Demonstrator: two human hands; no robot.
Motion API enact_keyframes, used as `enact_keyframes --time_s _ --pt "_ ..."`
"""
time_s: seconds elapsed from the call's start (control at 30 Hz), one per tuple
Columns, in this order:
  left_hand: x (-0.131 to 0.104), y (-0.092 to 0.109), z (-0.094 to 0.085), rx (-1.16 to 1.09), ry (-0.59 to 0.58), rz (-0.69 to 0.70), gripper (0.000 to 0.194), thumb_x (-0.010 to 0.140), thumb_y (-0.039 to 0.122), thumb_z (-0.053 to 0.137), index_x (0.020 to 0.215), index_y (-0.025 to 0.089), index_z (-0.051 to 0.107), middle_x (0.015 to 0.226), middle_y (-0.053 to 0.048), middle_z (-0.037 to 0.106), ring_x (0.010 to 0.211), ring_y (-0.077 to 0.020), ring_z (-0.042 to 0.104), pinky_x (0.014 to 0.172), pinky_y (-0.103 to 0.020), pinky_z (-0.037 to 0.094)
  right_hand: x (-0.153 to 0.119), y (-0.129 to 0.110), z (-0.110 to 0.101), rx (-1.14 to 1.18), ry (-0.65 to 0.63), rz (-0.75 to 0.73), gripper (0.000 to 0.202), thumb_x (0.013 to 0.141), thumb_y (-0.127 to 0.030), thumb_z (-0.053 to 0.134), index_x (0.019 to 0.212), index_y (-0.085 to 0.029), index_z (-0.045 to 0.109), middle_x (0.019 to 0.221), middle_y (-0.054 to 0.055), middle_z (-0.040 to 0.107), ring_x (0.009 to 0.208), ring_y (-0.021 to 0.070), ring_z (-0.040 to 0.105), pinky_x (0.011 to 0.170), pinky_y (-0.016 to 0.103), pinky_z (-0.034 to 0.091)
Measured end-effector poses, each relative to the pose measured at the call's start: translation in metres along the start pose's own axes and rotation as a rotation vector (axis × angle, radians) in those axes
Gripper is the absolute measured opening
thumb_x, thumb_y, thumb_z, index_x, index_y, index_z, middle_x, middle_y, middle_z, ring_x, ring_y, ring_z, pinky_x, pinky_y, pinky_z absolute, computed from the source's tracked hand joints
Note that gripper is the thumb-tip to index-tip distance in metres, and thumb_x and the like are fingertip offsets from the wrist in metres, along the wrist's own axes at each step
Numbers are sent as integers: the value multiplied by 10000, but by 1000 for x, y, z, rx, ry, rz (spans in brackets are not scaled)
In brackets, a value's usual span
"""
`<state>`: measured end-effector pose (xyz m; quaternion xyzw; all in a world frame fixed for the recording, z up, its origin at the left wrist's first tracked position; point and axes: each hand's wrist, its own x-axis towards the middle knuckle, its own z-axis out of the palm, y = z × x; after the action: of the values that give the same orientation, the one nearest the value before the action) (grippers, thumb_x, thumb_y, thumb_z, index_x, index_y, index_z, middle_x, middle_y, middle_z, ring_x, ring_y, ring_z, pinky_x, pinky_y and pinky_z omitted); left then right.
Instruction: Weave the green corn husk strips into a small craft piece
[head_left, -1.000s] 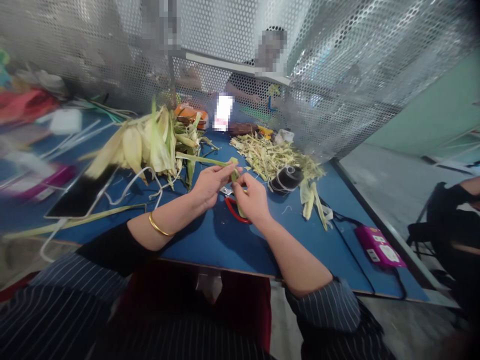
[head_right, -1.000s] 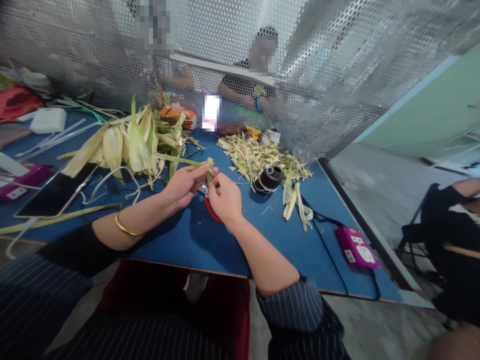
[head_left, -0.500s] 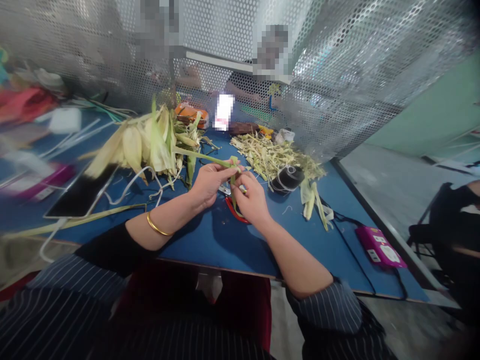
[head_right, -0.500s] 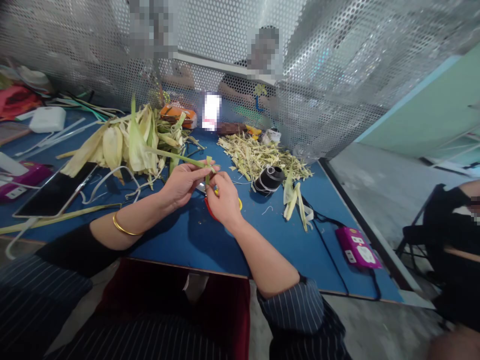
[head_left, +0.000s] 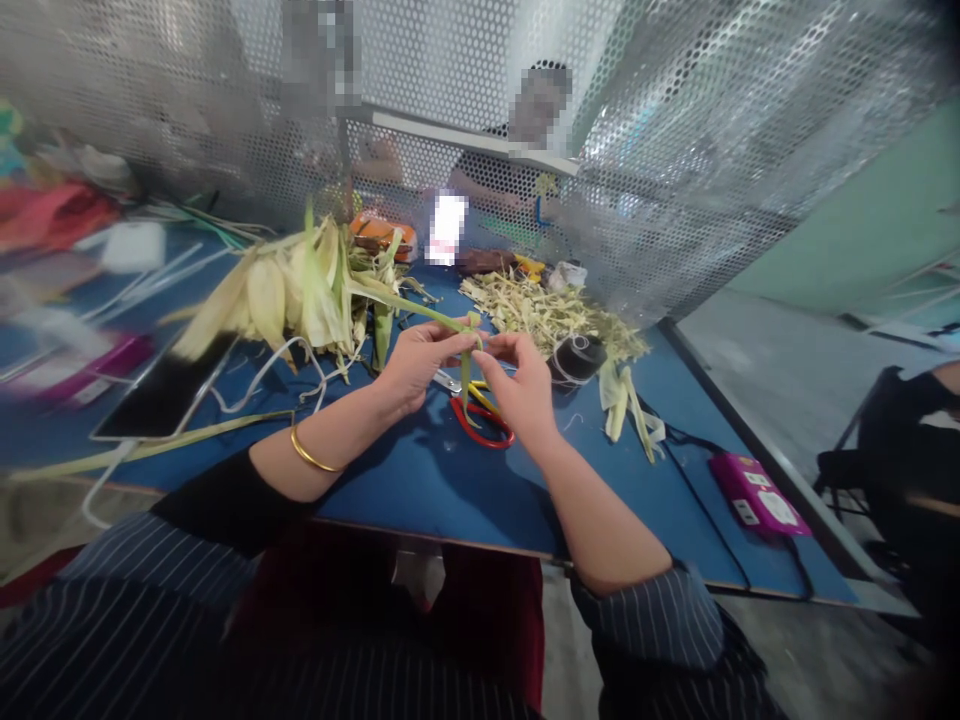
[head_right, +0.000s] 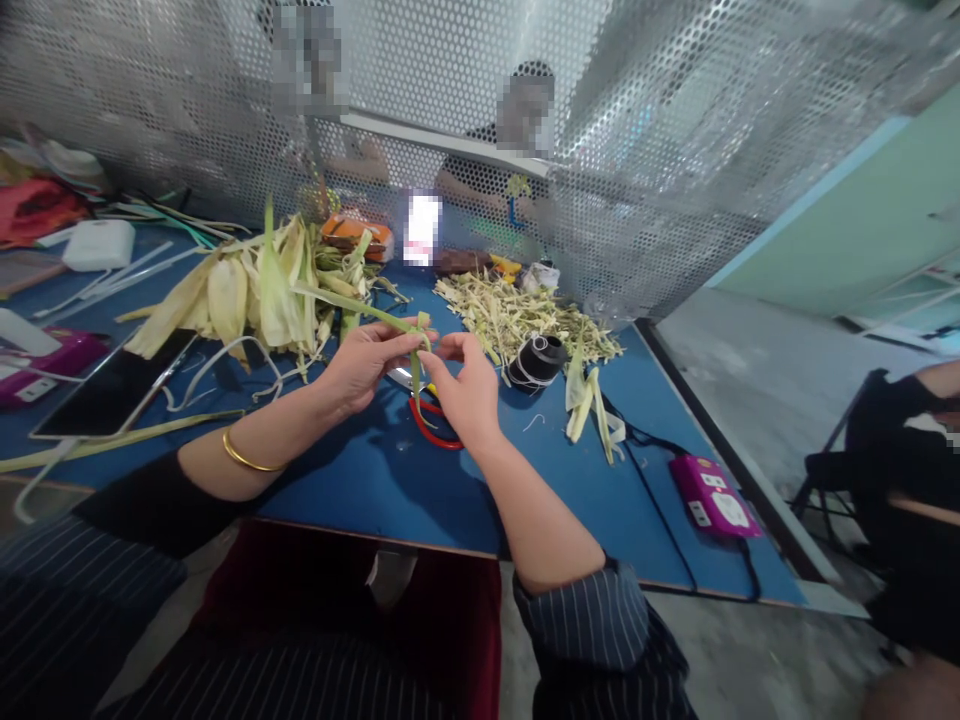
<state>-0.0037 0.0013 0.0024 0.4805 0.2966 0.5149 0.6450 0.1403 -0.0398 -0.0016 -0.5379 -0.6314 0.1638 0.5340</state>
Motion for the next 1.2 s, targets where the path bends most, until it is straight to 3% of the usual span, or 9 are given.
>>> enact_keyframes --time_s 0.1,0.3,0.5,0.6,0.7,0.8,0.93,1.13,1.2 --pt "0 1 -1 -1 -14 -44 316 670 299 769 947 151 734 1047 -91 707 879 -169 643 730 -263 485 3 5 1 135 -141 98 169 817 -375 592 836 -207 577 731 9 634 660 156 568 655 297 459" --pt "-1 1 4 -50 58 -38 325 631 282 790 897 109 716 816 -71 725 687 -142 643 715 -304 513 3 -2 -8 -55 -162 -41 172 848 -315 547 715 -206 564 645 -17 579 616 133 521 635 266 414" --pt "-1 1 7 -7 159 9 307 568 247 825 817 102 719 789 -51 707 651 -111 603 690 -283 510 10 -1 -16 -110 -194 -55 169 845 -300 553 716 -196 587 631 -19 584 604 130 517 626 266 398" --pt "1 4 4 15 96 -60 290 607 294 813 811 109 721 748 -50 698 597 -102 587 687 -290 513 13 1 -17 -84 -118 -33 210 861 -345 532 767 -197 648 747 11 648 732 160 573 709 296 426" --pt "1 7 2 4 5 -137 290 685 391 756 763 114 714 690 -59 681 583 -116 598 689 -302 519 15 2 -16 51 -59 92 280 858 -419 531 806 -197 696 818 33 688 819 182 606 792 335 449" --pt "-2 9 4 -1 -84 -203 337 699 442 733 774 113 719 658 -61 668 586 -130 603 685 -309 523 15 3 -14 274 -101 254 291 800 -468 601 766 -198 704 787 33 693 787 177 618 789 338 470" --pt "-7 6 6 59 -146 -189 316 640 408 784 757 119 732 649 -41 662 547 -104 568 658 -278 506 13 8 -9 570 -134 407 239 709 -427 706 789 -203 687 753 6 670 700 143 597 717 308 485" --pt "-6 -2 6 126 -146 -216 297 617 307 800 852 132 753 679 -38 681 542 -96 555 568 -240 445 11 13 -2 525 37 290 174 680 -301 714 616 -181 606 633 -37 590 628 102 515 695 272 440" --pt "-5 -3 6 169 -140 -218 287 601 279 803 836 122 755 636 -35 668 519 -95 534 539 -236 426 11 13 -3 450 34 262 177 705 -306 679 612 -182 594 627 -29 586 630 113 513 701 282 440"
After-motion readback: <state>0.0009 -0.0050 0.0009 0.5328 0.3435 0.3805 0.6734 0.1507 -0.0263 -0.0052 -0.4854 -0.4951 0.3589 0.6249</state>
